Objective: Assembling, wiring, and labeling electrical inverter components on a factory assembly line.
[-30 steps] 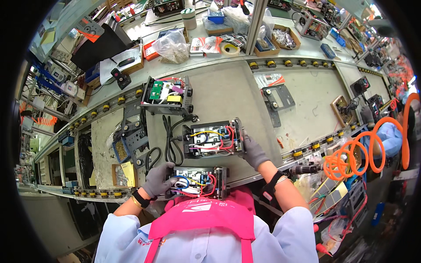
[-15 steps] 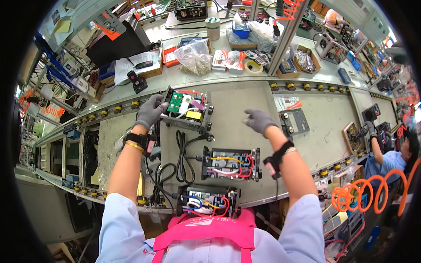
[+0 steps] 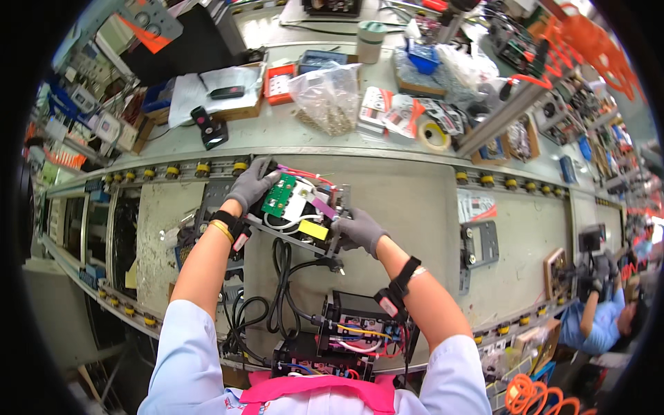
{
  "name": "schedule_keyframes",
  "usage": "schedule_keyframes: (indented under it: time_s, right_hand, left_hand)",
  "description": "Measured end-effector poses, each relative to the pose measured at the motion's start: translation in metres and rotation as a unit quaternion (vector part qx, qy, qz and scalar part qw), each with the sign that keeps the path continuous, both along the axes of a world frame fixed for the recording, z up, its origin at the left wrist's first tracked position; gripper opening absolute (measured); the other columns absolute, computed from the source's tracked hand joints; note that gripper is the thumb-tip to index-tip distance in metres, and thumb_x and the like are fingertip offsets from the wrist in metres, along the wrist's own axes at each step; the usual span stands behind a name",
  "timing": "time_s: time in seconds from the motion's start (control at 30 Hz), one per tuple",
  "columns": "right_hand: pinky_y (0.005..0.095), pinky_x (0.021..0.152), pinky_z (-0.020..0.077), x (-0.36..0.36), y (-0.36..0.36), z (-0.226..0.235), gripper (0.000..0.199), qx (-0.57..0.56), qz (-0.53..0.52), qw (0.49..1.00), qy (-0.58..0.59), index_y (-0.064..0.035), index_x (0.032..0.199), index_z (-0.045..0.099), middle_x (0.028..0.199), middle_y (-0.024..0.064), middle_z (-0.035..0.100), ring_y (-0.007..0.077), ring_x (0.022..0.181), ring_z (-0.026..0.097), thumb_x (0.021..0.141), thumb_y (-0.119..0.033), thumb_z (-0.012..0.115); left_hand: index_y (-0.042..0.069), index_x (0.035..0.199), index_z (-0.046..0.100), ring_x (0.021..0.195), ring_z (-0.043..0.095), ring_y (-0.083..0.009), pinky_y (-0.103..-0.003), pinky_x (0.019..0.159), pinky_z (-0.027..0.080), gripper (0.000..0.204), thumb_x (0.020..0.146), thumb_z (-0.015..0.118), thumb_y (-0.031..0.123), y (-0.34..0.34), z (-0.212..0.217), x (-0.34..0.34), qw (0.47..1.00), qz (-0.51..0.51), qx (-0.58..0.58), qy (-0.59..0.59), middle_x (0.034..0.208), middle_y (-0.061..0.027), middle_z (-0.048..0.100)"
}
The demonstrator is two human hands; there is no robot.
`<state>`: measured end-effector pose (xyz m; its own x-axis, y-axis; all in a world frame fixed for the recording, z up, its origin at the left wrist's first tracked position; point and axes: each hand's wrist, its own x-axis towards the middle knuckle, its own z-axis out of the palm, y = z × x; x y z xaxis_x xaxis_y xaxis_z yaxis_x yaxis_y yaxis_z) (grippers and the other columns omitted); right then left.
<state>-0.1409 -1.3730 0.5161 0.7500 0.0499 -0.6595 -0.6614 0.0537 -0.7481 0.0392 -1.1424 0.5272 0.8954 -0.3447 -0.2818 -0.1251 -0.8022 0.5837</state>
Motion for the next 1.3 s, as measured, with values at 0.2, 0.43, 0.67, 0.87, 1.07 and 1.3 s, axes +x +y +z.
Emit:
schedule_keyframes:
  time_s: [0.2, 0.43, 0.67, 0.87, 1.07, 1.3]
  right_hand:
    - [0.025, 0.043, 0.0419, -0.006, -0.018, -0.009, 0.019, -0.066, -0.068, 0.994, -0.056, -0.0032, 0.082, 0.053, 0.062, 0.0053, 0.053, 0.0118, 0.049, 0.051, 0.072, -0.017, 0.061]
    - [0.0243, 0.047, 0.0402, -0.046, -0.103, -0.022, 0.024, -0.151, -0.075, 0.97, -0.177, 0.0, 0.089, 0.058, 0.065, -0.0005, 0.05, 0.0099, 0.053, 0.048, 0.065, -0.006, 0.056]
    - [0.0229, 0.06, 0.0427, -0.121, -0.141, -0.025, 0.039, -0.252, -0.099, 0.935, -0.231, -0.0002, 0.103, 0.056, 0.077, -0.0015, 0.056, 0.0075, 0.066, 0.049, 0.064, -0.002, 0.058]
    - [0.0308, 0.063, 0.0453, -0.128, -0.136, -0.003, 0.045, -0.332, 0.036, 0.91, -0.244, -0.0041, 0.105, 0.053, 0.082, 0.0072, 0.053, 0.0184, 0.067, 0.051, 0.064, -0.008, 0.073]
    - [0.0365, 0.094, 0.0436, -0.14, -0.136, -0.006, 0.09, -0.424, 0.023, 0.858, -0.289, -0.0067, 0.14, 0.03, 0.125, 0.0189, 0.05, 0.0346, 0.114, 0.05, 0.064, -0.006, 0.077]
    - [0.0378, 0.091, 0.0459, -0.137, -0.126, -0.039, 0.085, -0.47, -0.043, 0.847, -0.244, -0.0108, 0.14, 0.033, 0.122, 0.017, 0.051, 0.0349, 0.108, 0.053, 0.066, -0.007, 0.075]
  left_hand:
    - [0.002, 0.13, 0.043, 0.105, 0.056, -0.021, -0.031, 0.092, 0.044, 0.063, 0.079, 0.068, 0.028, 0.007, -0.017, -0.011, 0.974, -0.041, -0.215, 0.065, 0.117, -0.0139, 0.057]
    - [0.003, 0.133, 0.037, 0.099, 0.059, -0.0218, -0.034, 0.088, 0.047, 0.068, 0.079, 0.07, 0.027, -0.022, -0.001, -0.081, 0.93, -0.113, -0.32, 0.142, 0.106, -0.0143, 0.061]
    - [0.005, 0.129, 0.044, 0.107, 0.053, -0.0318, -0.04, 0.097, 0.04, 0.074, 0.073, 0.071, 0.046, -0.059, 0.024, -0.097, 0.94, -0.275, -0.075, -0.189, 0.115, -0.0184, 0.055]
    - [0.003, 0.133, 0.04, 0.106, 0.056, -0.0344, -0.037, 0.091, 0.045, 0.104, 0.052, 0.083, 0.052, -0.071, 0.026, -0.089, 0.947, -0.298, -0.12, 0.012, 0.116, -0.0195, 0.056]
    - [0.016, 0.128, 0.046, 0.083, 0.054, -0.0314, -0.043, 0.073, 0.043, 0.095, 0.046, 0.086, 0.043, -0.07, 0.04, -0.128, 0.91, -0.329, -0.159, -0.196, 0.088, -0.0131, 0.054]
    - [0.018, 0.122, 0.05, 0.1, 0.048, -0.0348, -0.048, 0.09, 0.037, 0.077, 0.053, 0.082, 0.034, -0.069, 0.031, -0.179, 0.896, -0.294, -0.085, -0.322, 0.103, -0.0158, 0.051]
